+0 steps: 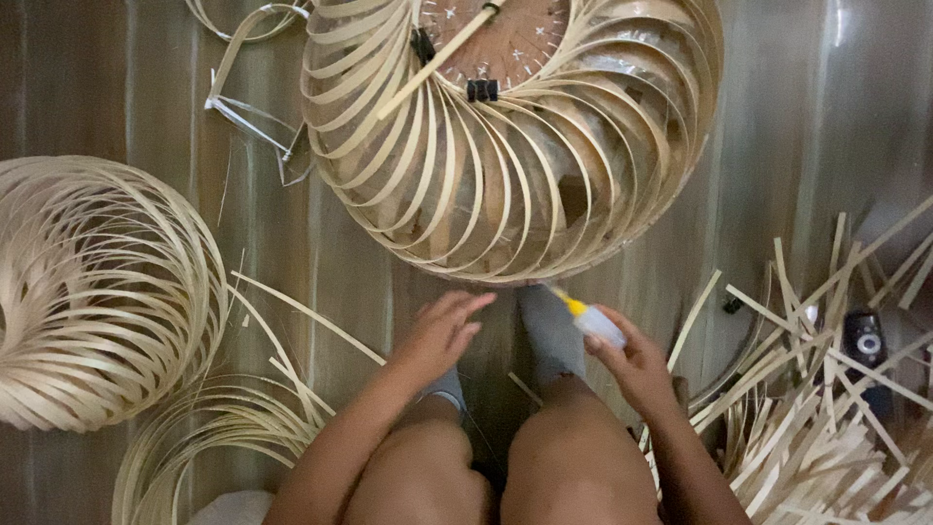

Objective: The person applies glue to the ends of bamboo strips and inserts them into the frame of a spherical woven structure using a pointed tool.

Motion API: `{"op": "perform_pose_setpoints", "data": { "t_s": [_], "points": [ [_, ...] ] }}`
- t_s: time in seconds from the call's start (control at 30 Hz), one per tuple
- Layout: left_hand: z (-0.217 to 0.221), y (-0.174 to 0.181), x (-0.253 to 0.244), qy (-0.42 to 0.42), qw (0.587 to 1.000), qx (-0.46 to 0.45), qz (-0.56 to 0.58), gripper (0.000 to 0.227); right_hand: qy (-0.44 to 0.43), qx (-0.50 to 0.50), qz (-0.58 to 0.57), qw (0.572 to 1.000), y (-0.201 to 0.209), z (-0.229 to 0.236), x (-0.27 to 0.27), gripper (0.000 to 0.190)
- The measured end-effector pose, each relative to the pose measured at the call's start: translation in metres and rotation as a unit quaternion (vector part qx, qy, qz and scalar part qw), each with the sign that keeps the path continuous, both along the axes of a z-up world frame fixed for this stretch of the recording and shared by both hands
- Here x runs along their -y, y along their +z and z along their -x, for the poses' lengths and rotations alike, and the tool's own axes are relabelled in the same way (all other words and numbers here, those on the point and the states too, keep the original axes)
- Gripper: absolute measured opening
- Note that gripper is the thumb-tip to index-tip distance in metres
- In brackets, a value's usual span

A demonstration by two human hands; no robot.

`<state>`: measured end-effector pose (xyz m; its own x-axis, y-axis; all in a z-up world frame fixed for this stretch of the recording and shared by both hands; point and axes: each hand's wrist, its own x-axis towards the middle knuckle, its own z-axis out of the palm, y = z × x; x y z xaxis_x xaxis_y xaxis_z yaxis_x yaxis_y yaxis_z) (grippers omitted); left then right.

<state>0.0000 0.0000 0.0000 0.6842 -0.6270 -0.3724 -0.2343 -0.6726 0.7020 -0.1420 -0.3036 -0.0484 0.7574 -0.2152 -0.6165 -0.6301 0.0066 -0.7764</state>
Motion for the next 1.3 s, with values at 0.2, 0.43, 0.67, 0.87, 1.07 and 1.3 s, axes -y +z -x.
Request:
{"op": "perform_pose_setpoints", "data": {
  "t_s": [0.2,0.43,0.67,0.87,1.07,1.3],
  "points": [
    [-0.007,-0.005,0.024,-0.127,0.973,0.180,-0.073,0.075,-0.072,0.005,0.051,0.996,-0.039,0.018,0.030,0.051],
    [-0.003,-0.020,0.027,-0.127,0.954,0.259,-0.078,0.074,-0.127,0.035,0.149,0.980,-0.080,0.016,0.057,0.048],
    [0.001,-0.019,0.027,-0.123,0.945,0.289,-0.096,0.075,-0.055,0.003,0.302,0.952,-0.104,0.018,0.053,0.049],
    [0.008,-0.014,0.013,-0.083,0.956,0.282,-0.026,0.077,-0.062,0.017,0.408,0.910,-0.091,0.031,0.063,0.044],
    [0.005,-0.016,0.021,-0.099,0.958,0.260,-0.072,0.075,-0.060,-0.097,0.369,0.922,-0.097,0.039,0.068,0.044],
    [0.008,-0.014,0.021,-0.105,0.958,0.242,-0.110,0.072,-0.130,0.021,0.377,0.917,-0.125,0.082,0.075,0.062]
  ]
}}
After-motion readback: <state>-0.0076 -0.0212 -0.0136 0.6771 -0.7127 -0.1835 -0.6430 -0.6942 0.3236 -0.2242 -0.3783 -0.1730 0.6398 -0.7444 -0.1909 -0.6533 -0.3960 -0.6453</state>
